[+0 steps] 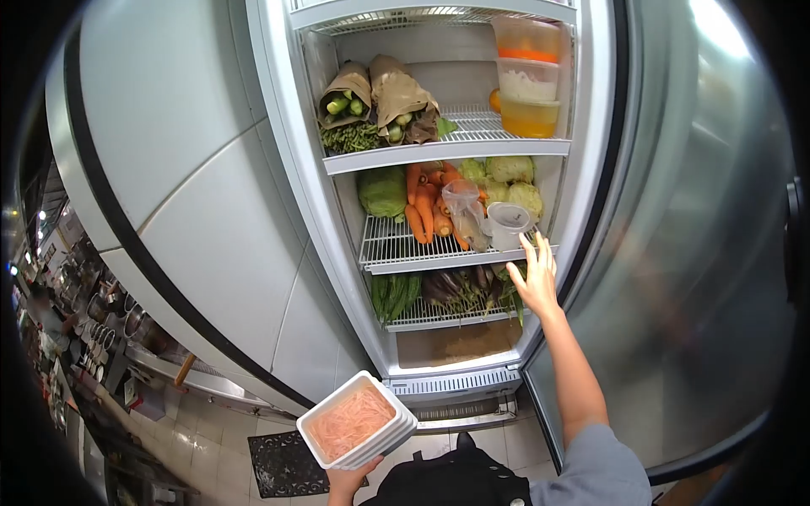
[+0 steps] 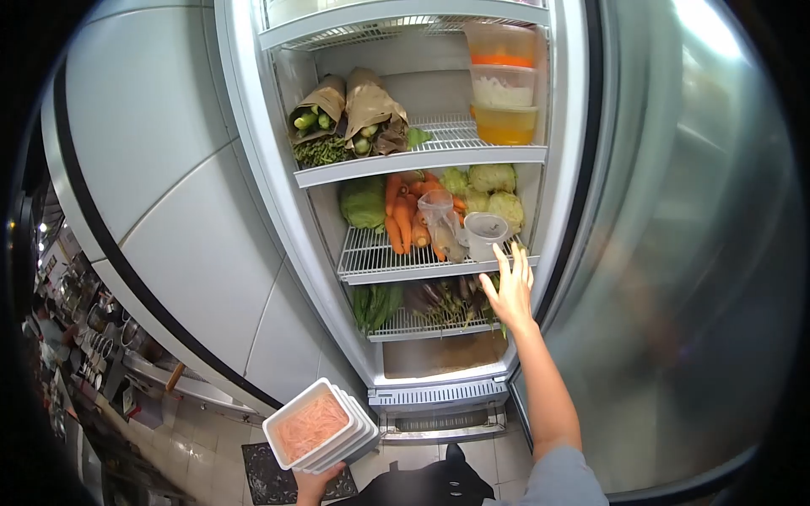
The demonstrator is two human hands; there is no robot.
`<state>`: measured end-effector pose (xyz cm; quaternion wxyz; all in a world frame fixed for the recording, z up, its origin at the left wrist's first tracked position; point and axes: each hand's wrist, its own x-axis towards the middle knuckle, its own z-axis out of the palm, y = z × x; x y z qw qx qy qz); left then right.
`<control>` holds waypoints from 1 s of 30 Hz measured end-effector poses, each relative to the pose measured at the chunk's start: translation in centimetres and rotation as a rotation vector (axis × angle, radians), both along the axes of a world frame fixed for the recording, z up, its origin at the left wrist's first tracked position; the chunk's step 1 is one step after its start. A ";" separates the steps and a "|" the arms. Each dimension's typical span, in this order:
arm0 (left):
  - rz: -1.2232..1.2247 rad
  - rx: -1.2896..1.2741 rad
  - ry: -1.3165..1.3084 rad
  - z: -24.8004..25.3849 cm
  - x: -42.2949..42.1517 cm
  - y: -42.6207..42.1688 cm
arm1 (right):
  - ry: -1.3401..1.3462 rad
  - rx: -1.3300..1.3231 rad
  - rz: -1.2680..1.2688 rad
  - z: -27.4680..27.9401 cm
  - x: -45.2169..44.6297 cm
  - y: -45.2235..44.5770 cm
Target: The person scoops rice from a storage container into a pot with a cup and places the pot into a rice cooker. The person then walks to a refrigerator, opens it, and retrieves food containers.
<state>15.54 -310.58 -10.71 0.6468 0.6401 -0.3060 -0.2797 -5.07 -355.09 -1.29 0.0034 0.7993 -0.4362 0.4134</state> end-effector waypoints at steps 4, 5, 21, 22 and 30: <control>-0.018 -0.047 0.016 0.2 0.7 0.8 | -0.041 0.123 -0.028 -3.0 -1.9 2.6; -0.040 -0.048 0.014 -0.1 1.0 0.9 | -0.028 0.134 -0.036 -3.2 -2.2 3.3; 0.004 -0.012 -0.163 2.7 -0.1 3.4 | -0.016 -0.043 0.005 1.6 1.9 0.7; 0.016 -0.003 -0.148 2.9 -0.2 3.5 | 0.022 -0.047 -0.020 2.2 2.4 -0.8; 0.182 0.003 -0.233 -0.1 -0.9 3.6 | 0.293 0.117 -0.110 2.5 4.8 -8.4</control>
